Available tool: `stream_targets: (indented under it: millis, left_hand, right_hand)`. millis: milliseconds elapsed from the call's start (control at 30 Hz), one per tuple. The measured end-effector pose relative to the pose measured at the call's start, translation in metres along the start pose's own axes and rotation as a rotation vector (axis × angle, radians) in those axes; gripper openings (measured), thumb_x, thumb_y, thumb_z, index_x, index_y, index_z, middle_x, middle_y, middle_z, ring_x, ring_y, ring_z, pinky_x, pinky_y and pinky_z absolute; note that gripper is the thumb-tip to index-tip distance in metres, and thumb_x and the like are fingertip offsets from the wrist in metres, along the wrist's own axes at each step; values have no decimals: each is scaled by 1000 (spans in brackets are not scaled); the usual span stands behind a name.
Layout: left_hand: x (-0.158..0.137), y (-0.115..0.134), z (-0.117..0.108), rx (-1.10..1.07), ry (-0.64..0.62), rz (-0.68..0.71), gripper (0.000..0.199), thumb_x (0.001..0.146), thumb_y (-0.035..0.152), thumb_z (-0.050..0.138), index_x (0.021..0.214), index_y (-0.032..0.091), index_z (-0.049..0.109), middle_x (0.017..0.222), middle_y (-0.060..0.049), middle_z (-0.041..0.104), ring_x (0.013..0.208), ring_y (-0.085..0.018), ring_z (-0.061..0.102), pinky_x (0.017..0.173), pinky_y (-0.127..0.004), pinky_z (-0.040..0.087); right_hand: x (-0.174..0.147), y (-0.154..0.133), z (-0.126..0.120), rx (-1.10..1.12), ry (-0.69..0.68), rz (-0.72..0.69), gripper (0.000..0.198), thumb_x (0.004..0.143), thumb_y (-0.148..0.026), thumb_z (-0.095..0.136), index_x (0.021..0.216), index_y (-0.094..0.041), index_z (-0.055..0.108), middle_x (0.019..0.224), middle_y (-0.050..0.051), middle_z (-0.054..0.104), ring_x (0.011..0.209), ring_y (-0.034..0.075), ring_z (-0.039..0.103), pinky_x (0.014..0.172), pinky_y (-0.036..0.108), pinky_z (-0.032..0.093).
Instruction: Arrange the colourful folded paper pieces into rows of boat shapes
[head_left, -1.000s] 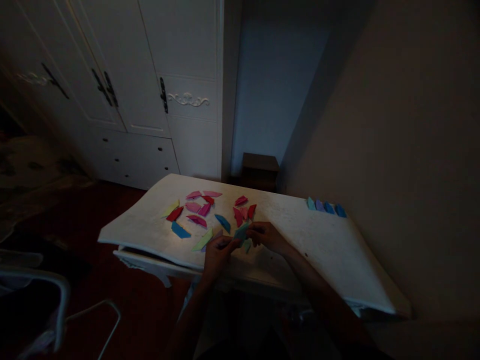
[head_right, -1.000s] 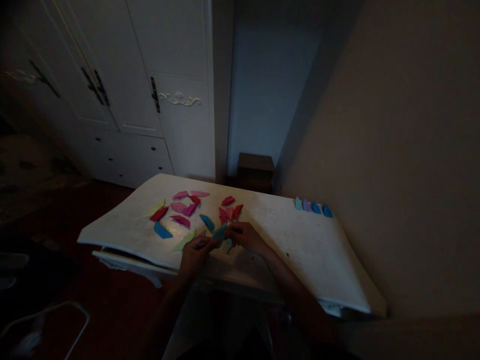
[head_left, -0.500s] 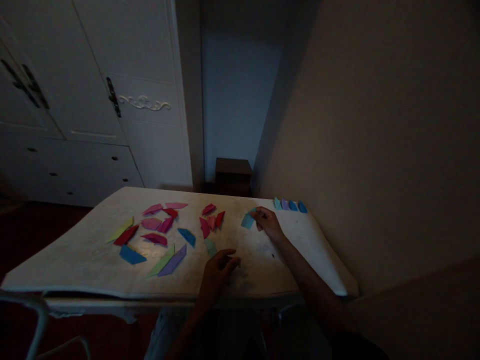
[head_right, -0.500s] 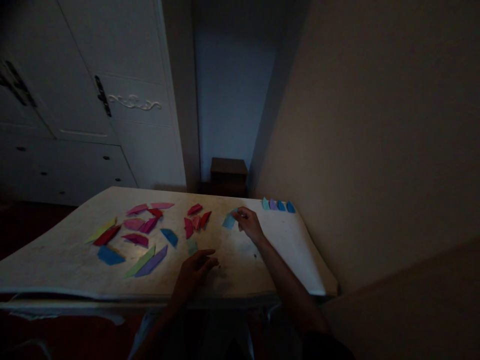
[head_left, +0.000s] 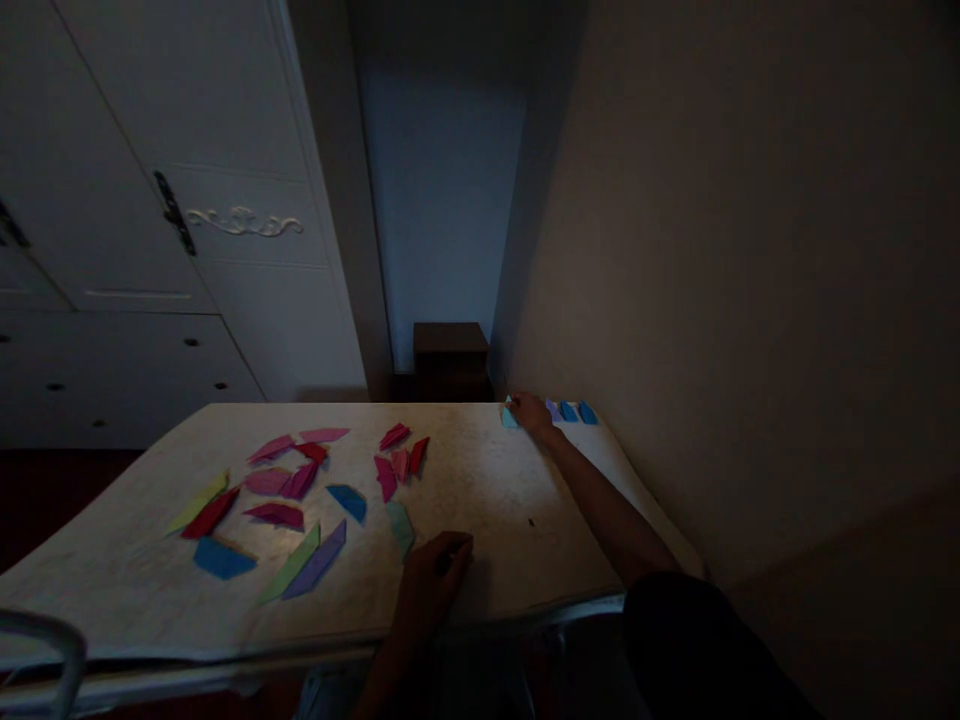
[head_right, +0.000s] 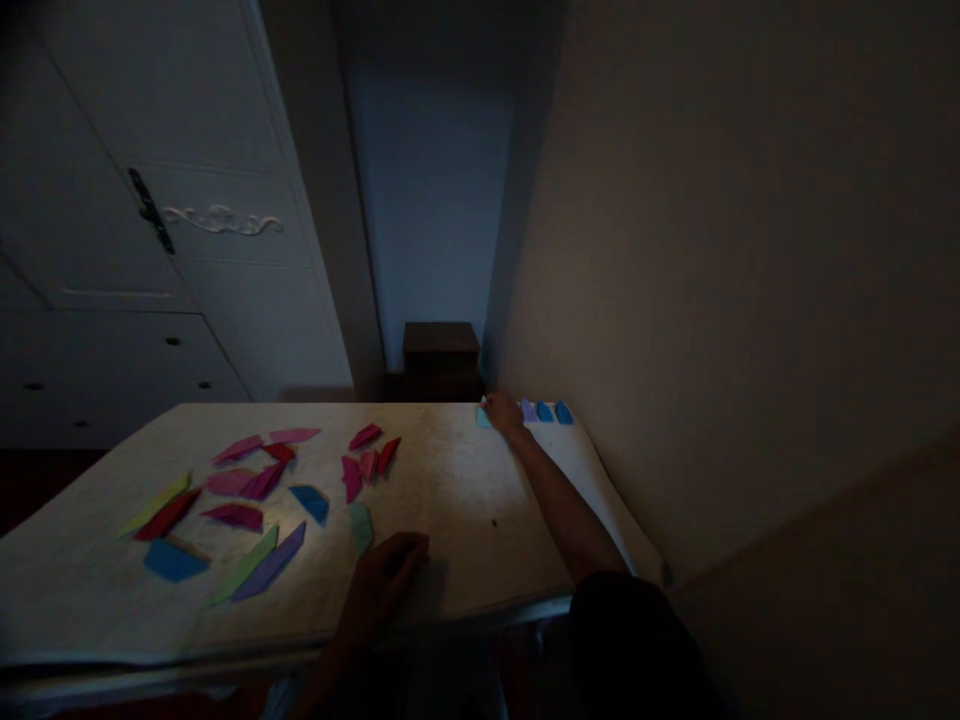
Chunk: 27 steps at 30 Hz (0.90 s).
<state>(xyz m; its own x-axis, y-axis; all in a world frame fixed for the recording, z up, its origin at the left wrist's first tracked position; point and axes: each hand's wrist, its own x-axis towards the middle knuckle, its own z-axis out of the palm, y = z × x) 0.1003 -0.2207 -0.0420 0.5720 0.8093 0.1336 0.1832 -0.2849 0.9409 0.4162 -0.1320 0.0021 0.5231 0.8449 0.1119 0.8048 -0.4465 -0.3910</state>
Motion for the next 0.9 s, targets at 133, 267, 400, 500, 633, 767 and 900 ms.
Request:
stream_targets:
  millis: [133,267,400,500,633,767,900]
  left_hand:
    - [-2,3,-1,-10,18,-10,29,79,46,59,83,21,73,80,-7,74,74,-23,69,68,-31,55]
    - [-2,1,0,-8,28,3,27,79,45,61,84,22,73,82,-6,74,74,-22,69,68,-30,55]
    - [-2,-2,1,-9,6,31,25,80,42,60,84,21,73,81,-6,74,72,-21,69,66,-29,55]
    - [-3,-2,0,7,8,40,23,81,39,60,85,21,73,81,-5,74,73,-21,69,66,-29,55]
    - [-4,0,-1,10,15,64,23,80,39,60,85,20,73,81,-5,74,72,-21,70,67,-29,55]
    - [-4,0,-1,3,-11,48,24,81,40,60,84,20,73,79,-5,74,70,-20,69,64,-27,54]
    - [-4,-4,0,-8,-19,46,25,82,40,59,85,19,72,81,-6,74,72,-19,69,64,-26,54]
  right_hand:
    - [-22,-13,5,-140,40,29,36,97,-34,36,119,-19,60,123,15,61,108,24,60,86,33,45]
    - [-51,-22,19,-231,-4,-29,39,96,-40,39,126,-22,54,141,14,46,107,26,61,86,36,47]
    - [-64,-22,29,-286,-47,-24,43,96,-46,39,123,-17,55,144,18,40,106,28,62,83,39,49]
    - [-64,-22,32,-307,-55,-4,47,97,-49,34,126,-17,53,145,20,39,106,28,62,83,39,49]
    - [-60,-21,32,-325,-48,19,54,96,-54,32,127,-14,52,141,21,43,103,29,63,82,40,49]
    - [-57,-17,31,-337,-30,21,55,97,-54,27,124,-14,54,136,20,49,102,27,64,81,37,50]
    - [-55,-9,30,-343,-18,8,54,98,-53,25,119,-16,57,131,16,55,100,25,65,79,35,50]
